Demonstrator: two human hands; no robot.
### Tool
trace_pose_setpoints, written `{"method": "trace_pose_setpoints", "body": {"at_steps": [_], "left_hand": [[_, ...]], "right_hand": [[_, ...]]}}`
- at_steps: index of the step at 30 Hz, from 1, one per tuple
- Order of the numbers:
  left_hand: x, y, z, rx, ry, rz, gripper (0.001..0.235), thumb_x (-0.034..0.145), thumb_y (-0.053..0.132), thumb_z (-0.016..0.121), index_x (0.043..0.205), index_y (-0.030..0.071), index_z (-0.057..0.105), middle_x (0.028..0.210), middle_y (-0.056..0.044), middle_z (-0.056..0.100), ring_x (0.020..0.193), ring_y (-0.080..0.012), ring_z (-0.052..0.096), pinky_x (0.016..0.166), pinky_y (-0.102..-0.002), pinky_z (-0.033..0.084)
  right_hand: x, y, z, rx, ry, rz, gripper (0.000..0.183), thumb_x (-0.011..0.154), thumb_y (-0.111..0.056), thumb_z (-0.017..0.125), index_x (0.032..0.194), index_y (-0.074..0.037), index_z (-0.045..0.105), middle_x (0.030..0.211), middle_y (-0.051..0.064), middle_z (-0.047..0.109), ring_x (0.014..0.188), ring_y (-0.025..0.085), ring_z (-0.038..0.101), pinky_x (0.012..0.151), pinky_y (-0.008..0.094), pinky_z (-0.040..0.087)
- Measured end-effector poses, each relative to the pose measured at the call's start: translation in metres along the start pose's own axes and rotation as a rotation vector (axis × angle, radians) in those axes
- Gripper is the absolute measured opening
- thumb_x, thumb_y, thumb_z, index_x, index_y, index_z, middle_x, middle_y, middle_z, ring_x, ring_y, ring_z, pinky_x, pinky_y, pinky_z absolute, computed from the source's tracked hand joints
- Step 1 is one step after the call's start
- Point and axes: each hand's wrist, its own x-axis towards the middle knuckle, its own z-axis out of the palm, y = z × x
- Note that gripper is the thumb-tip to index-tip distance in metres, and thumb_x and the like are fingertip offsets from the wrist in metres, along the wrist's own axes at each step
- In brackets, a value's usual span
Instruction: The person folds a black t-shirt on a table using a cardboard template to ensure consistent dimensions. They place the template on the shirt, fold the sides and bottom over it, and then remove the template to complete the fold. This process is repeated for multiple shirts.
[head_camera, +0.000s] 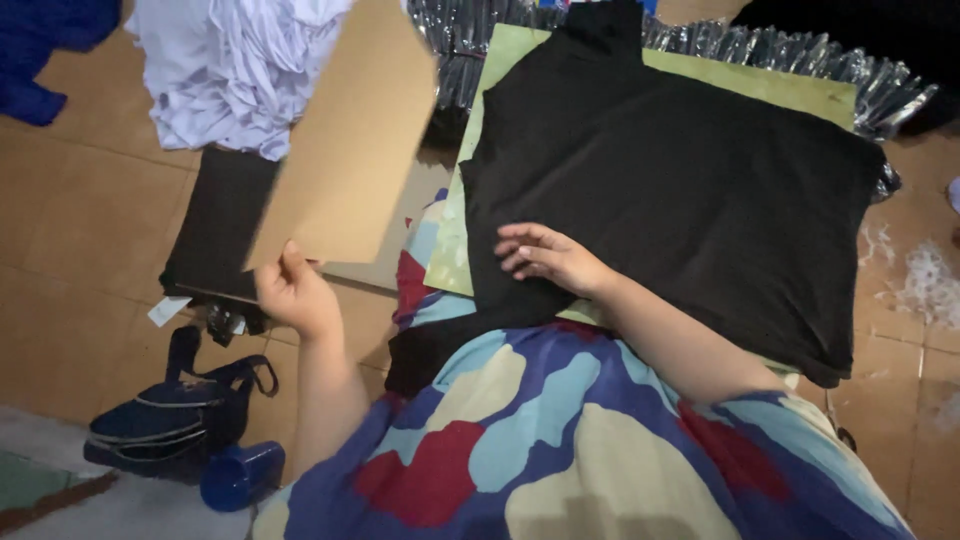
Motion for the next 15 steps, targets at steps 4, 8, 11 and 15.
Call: {"method": "trace_pose_setpoints", "body": {"at_steps": [4, 8, 11, 15], "left_hand": [[-0.02, 0.036, 0.002, -0.401, -0.062, -0.54, 0.011, 0.104, 0.009, 0.066, 0.095, 0.006, 0.061, 0.072, -0.009, 0.064, 0.048, -0.0174, 0.066, 0.043, -0.022, 0.053], [-0.042, 0.073, 0.022, -0.513, -0.141, -0.789, 0.005, 0.102, 0.014, 0.067, 0.099, 0.011, 0.064, 0.069, 0.0, 0.055, 0.043, -0.012, 0.06, 0.039, -0.018, 0.051], [-0.06, 0.052, 0.039, -0.692, -0.178, -0.89, 0.006, 0.102, 0.017, 0.068, 0.105, 0.012, 0.067, 0.081, -0.005, 0.067, 0.056, -0.0184, 0.071, 0.04, -0.02, 0.055], [-0.061, 0.079, 0.041, -0.653, -0.193, -0.964, 0.005, 0.103, 0.018, 0.065, 0.107, 0.014, 0.065, 0.086, -0.003, 0.071, 0.061, -0.0165, 0.072, 0.042, -0.019, 0.056]], "right_hand": [[-0.002, -0.014, 0.019, -0.149, 0.003, -0.11, 0.084, 0.099, -0.024, 0.066, 0.162, 0.0, 0.016, 0.159, 0.033, 0.029, 0.144, 0.048, 0.037, 0.116, 0.06, 0.035], [0.001, -0.009, 0.027, -0.544, 0.167, -0.16, 0.034, 0.095, -0.021, 0.071, 0.125, -0.005, 0.072, 0.114, 0.015, 0.075, 0.105, 0.027, 0.073, 0.09, 0.043, 0.058], [-0.008, -0.031, 0.046, -0.382, 0.394, -0.203, 0.017, 0.104, -0.006, 0.056, 0.107, -0.002, 0.073, 0.095, 0.015, 0.076, 0.091, 0.024, 0.076, 0.085, 0.043, 0.061], [-0.016, -0.031, 0.037, -0.265, 0.267, -0.166, 0.025, 0.105, -0.016, 0.057, 0.122, -0.004, 0.07, 0.111, 0.018, 0.075, 0.106, 0.027, 0.074, 0.094, 0.046, 0.059]]}}
